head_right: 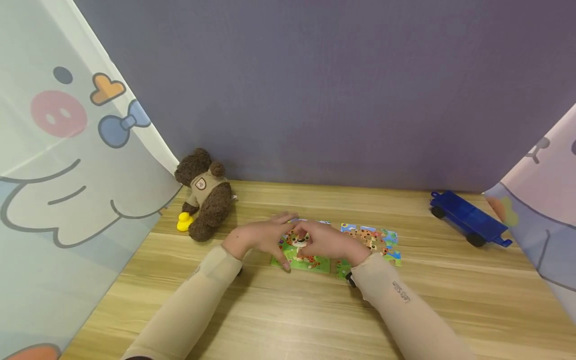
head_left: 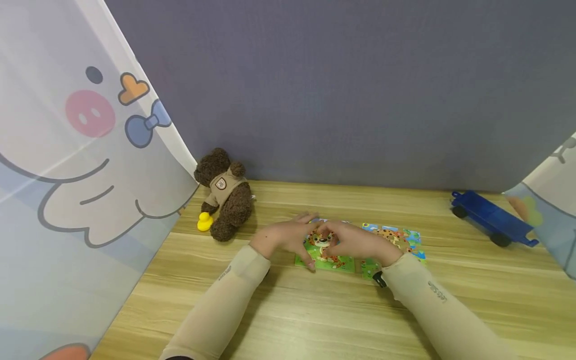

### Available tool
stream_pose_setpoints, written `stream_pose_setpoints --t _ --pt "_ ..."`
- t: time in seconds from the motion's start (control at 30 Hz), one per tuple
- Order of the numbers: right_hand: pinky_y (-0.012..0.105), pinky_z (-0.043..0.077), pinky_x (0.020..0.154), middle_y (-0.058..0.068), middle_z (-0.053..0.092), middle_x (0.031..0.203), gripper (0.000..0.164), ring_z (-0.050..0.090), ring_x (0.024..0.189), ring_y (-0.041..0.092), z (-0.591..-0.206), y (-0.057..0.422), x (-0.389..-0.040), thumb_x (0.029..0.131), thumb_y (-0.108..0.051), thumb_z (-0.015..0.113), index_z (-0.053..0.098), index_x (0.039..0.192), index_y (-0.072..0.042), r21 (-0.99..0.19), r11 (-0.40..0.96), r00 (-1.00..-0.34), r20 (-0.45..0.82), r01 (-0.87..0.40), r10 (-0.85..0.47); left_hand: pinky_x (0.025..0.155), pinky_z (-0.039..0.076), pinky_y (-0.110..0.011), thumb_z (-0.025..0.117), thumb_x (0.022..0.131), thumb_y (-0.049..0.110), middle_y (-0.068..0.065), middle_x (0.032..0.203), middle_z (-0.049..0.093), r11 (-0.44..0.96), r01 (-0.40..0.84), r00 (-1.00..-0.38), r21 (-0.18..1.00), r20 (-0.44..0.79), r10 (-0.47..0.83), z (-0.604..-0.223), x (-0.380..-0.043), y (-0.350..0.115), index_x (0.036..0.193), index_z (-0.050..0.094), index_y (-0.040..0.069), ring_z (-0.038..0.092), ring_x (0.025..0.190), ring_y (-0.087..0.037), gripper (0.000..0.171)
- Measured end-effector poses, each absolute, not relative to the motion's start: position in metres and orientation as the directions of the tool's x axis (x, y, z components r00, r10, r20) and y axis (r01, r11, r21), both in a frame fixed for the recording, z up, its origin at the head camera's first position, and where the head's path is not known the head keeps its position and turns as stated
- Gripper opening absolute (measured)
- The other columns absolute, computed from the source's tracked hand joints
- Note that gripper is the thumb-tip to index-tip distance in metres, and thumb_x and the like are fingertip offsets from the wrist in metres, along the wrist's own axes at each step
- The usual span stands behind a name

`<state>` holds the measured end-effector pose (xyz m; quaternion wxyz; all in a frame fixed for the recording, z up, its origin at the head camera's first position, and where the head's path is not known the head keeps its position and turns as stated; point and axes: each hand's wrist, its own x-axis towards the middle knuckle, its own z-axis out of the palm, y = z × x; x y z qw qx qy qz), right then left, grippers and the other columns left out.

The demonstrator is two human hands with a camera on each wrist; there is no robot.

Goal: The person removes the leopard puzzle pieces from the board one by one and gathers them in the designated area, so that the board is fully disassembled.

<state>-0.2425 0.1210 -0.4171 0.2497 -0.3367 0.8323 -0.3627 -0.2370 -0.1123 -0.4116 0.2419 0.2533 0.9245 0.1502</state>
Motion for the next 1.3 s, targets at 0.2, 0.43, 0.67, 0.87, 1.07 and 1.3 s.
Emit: stream_pose_setpoints --t 0.2,0.43,0.67,0.87,1.07,1.3 --pt "0.037 0.057 0.087 0.013 0.065 0.131 0.046 0.063 0.101 0.017 -0.426 0.113 -0.242 0.096 -0.014 0.079 0.061 0.138 -0.007 -0.730 0.554 -0.646 -0.205 -0.400 -0.735 0.135 0.023 -0.063 0.094 0.076 0.058 -0.001 0.184 0.000 0.842 0.388 -0.764 0.374 -0.381 0.521 -0.414 -0.237 -0.112 0.174 0.018 0.024 -0.005 0.171 -0.029 0.128" --pt "0.031 0.046 0.074 0.008 0.060 0.104 0.035 0.050 0.086 0.018 -0.433 0.111 -0.243 0.096 -0.011 0.078 0.064 0.127 -0.008 -0.701 0.556 -0.636 -0.189 -0.446 -0.748 0.135 0.024 -0.060 0.093 0.076 0.061 0.001 0.184 0.000 0.855 0.380 -0.769 0.352 -0.393 0.504 -0.418 -0.236 -0.112 0.174 0.019 0.026 -0.002 0.172 -0.027 0.127" --pt "0.029 0.050 0.074 0.003 0.062 0.107 0.030 0.054 0.088 0.016 -0.437 0.109 -0.243 0.094 -0.014 0.081 0.070 0.122 -0.010 -0.667 0.579 -0.644 -0.190 -0.469 -0.741 0.134 0.025 -0.062 0.092 0.077 0.060 0.001 0.184 0.001 0.864 0.373 -0.770 0.337 -0.408 0.491 -0.417 -0.235 -0.111 0.173 0.021 0.027 -0.001 0.172 -0.027 0.124" --pt "0.033 0.055 0.080 0.001 0.067 0.119 0.030 0.059 0.096 0.015 -0.434 0.106 -0.240 0.094 -0.018 0.083 0.072 0.122 -0.012 -0.637 0.608 -0.660 -0.200 -0.474 -0.724 0.134 0.024 -0.063 0.092 0.077 0.060 0.001 0.184 0.001 0.866 0.372 -0.770 0.333 -0.411 0.488 -0.417 -0.237 -0.110 0.173 0.021 0.025 -0.001 0.172 -0.028 0.124" --pt "0.034 0.056 0.080 0.001 0.067 0.117 0.032 0.060 0.096 0.015 -0.433 0.105 -0.241 0.093 -0.018 0.083 0.073 0.123 -0.012 -0.636 0.622 -0.670 -0.214 -0.456 -0.710 0.134 0.024 -0.064 0.093 0.077 0.059 0.001 0.184 0.001 0.869 0.361 -0.771 0.339 -0.415 0.483 -0.417 -0.237 -0.109 0.173 0.022 0.026 -0.001 0.172 -0.028 0.124" --pt "0.031 0.053 0.076 0.000 0.065 0.109 0.031 0.057 0.091 0.016 -0.436 0.106 -0.243 0.093 -0.018 0.083 0.072 0.121 -0.012 -0.653 0.607 -0.660 -0.211 -0.453 -0.721 0.135 0.023 -0.064 0.093 0.077 0.059 0.001 0.184 0.000 0.868 0.357 -0.771 0.344 -0.417 0.482 -0.417 -0.236 -0.109 0.173 0.021 0.025 -0.002 0.172 -0.027 0.124"
